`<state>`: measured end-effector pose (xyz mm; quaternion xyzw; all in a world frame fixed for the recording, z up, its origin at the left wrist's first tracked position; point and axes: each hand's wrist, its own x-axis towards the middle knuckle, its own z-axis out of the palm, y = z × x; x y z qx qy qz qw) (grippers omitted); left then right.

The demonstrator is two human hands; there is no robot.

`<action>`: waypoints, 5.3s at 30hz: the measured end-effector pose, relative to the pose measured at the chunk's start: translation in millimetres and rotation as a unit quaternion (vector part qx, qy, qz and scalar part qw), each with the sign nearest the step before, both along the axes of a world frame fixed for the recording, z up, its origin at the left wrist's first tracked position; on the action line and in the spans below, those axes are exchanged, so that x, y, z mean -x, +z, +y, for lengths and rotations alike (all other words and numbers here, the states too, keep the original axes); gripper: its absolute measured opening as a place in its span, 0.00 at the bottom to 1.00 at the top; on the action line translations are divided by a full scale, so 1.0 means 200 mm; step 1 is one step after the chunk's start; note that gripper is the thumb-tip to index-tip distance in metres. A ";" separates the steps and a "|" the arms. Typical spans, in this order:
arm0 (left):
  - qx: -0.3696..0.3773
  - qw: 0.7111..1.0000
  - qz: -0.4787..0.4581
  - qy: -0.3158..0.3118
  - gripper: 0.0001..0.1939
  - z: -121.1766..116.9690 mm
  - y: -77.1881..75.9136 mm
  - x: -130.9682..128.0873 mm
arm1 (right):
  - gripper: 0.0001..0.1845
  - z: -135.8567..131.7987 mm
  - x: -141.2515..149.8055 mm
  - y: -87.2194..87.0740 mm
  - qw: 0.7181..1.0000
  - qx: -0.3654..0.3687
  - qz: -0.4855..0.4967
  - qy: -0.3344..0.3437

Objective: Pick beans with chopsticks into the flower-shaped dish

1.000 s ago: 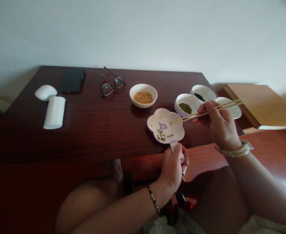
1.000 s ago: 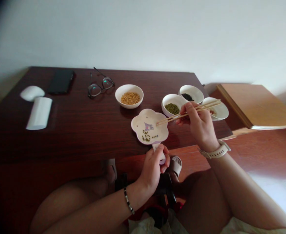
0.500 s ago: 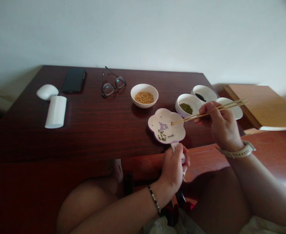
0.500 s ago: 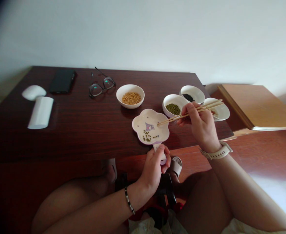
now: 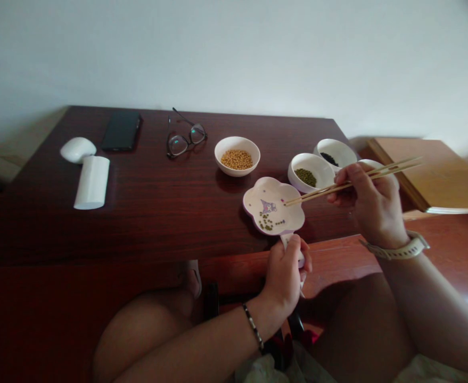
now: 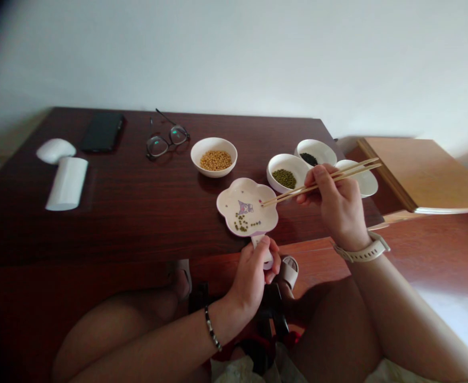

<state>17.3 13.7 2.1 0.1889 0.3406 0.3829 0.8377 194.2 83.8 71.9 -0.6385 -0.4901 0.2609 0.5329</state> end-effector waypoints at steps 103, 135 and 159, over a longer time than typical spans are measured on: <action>-0.020 1.000 0.008 -0.005 0.21 -0.01 -0.01 0.00 | 0.19 -0.01 0.00 0.02 0.988 0.091 0.075 0.095; -0.017 1.000 0.019 -0.015 0.21 -0.01 -0.01 0.01 | 0.19 -0.01 0.00 0.01 0.993 0.073 0.061 0.075; -0.029 0.999 0.019 -0.021 0.22 -0.02 0.00 0.00 | 0.21 -0.01 0.10 -0.04 0.979 0.117 0.097 0.138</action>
